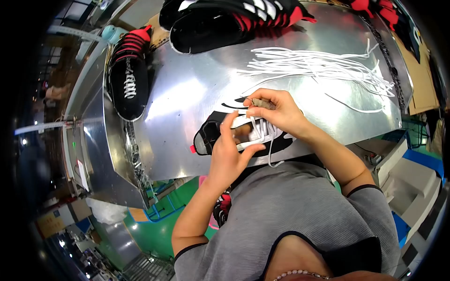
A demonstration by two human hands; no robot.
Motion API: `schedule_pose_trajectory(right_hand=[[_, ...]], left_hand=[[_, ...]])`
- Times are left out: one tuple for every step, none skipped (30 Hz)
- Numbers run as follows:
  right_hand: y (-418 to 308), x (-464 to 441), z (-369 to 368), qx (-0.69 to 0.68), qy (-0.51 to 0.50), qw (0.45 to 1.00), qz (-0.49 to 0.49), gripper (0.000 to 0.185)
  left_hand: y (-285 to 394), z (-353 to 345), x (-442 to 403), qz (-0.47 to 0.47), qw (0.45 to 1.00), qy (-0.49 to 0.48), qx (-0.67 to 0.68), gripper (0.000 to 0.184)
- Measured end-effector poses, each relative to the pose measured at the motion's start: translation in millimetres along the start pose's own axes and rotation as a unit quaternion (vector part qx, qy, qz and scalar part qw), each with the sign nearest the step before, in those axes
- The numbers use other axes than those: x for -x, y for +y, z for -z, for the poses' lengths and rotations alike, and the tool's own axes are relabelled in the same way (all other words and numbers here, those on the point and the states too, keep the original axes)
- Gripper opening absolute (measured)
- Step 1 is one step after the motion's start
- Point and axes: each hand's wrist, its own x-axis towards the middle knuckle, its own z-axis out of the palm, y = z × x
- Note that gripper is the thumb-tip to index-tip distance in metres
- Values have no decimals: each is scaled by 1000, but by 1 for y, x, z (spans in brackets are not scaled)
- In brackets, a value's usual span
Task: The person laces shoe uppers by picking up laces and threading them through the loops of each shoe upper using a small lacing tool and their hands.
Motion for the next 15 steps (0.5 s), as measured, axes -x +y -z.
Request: schedule_pose_trajectory(right_hand=[[6, -1, -4, -22, -4, 1000, -1, 21], [9, 0, -6, 9, -10, 1000, 0, 20], [7, 0, -7, 40, -13, 999, 5, 19], [6, 0, -8, 73, -15, 997, 10, 19], [5, 0, -7, 70, -14, 997, 14, 19], [5, 1, -6, 66, -14, 998, 16, 20], [4, 3, -7, 63, -15, 998, 15, 21], [0, 8, -3, 84, -20, 996, 25, 24], [-7, 13, -2, 117, -7, 992, 44, 25], [-14, 18, 0, 150, 6, 987, 64, 26], [-17, 22, 1, 183, 20, 979, 84, 27], [-17, 26, 3, 176, 24, 982, 67, 23], [-16, 30, 3, 199, 19, 977, 66, 20], [-16, 34, 4, 222, 16, 973, 66, 17], [-16, 37, 5, 246, 12, 967, 65, 15]], left_hand=[[2, 1, -3, 45, 997, 26, 49, 53], [0, 5, -8, 112, 993, 15, 25, 54], [-1, 4, -10, 125, 991, 35, 12, 52], [-1, -1, -12, 135, 989, 55, 1, 51], [-3, -6, -14, 146, 986, 74, -8, 50], [-8, -10, -13, 149, 984, 100, -8, 45], [-11, -12, -12, 129, 985, 114, -8, 43], [-13, -13, -11, 111, 986, 125, -8, 41], [-15, -15, -11, 93, 986, 136, -8, 40], [-13, -15, -11, 103, 984, 143, 3, 38], [-16, -16, -10, 95, 985, 146, 14, 38], [-15, -14, -10, 89, 987, 136, -8, 36], [-13, -12, -10, 82, 988, 125, -30, 35], [-10, -11, -11, 84, 988, 124, -42, 35], [-11, -12, -11, 85, 988, 123, -36, 36]])
